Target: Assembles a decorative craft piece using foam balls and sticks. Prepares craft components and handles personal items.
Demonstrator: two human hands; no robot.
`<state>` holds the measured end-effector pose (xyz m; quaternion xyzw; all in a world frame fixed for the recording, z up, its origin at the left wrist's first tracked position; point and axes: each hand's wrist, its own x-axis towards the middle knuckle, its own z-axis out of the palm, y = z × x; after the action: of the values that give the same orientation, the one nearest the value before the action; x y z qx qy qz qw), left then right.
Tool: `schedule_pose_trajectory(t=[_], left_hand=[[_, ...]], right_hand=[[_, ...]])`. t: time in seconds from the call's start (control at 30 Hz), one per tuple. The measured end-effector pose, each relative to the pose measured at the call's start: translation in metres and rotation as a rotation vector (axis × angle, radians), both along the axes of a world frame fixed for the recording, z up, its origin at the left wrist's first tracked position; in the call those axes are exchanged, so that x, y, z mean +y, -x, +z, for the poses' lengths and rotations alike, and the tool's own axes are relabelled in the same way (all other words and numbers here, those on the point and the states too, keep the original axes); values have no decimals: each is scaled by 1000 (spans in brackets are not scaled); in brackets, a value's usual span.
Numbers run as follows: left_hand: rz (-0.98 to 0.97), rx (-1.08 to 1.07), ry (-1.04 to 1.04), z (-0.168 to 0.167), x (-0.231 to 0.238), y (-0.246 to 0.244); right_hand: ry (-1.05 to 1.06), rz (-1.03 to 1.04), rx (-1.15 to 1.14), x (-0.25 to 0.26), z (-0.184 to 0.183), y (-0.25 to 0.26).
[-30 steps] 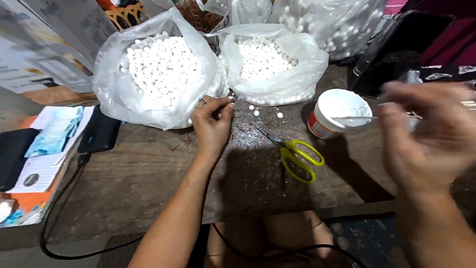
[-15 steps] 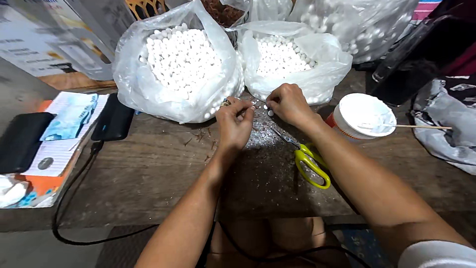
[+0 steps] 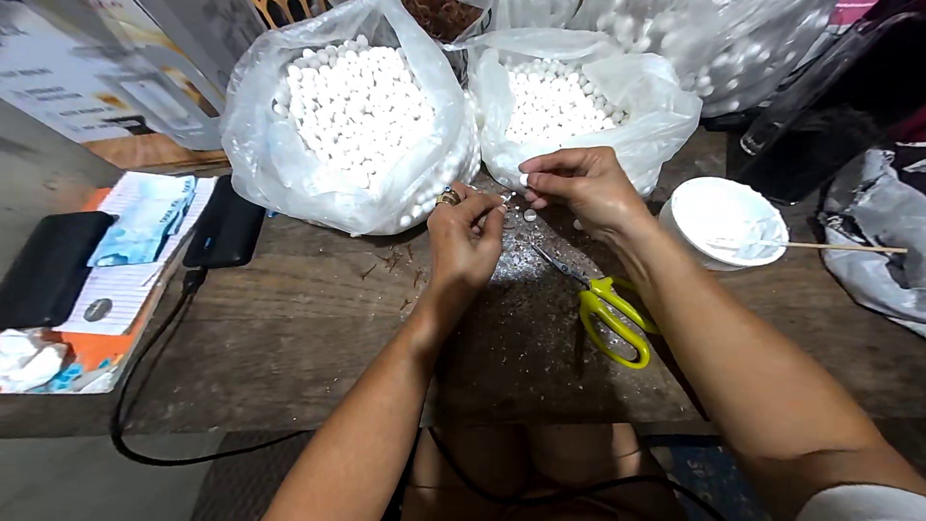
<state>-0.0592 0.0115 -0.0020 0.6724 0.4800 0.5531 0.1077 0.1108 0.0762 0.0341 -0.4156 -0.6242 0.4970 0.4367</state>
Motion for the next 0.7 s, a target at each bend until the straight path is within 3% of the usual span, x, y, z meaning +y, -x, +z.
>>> schedule_pose_trajectory(t=[0.07, 0.2, 0.7], left_hand=[[3, -1, -17, 0, 0, -1], [-1, 5, -55, -2, 1, -2], [16, 36, -92, -4, 2, -3]], right_hand=[[161, 10, 155, -6, 8, -1], [297, 30, 221, -11, 12, -3], [223, 26, 241, -14, 4, -2]])
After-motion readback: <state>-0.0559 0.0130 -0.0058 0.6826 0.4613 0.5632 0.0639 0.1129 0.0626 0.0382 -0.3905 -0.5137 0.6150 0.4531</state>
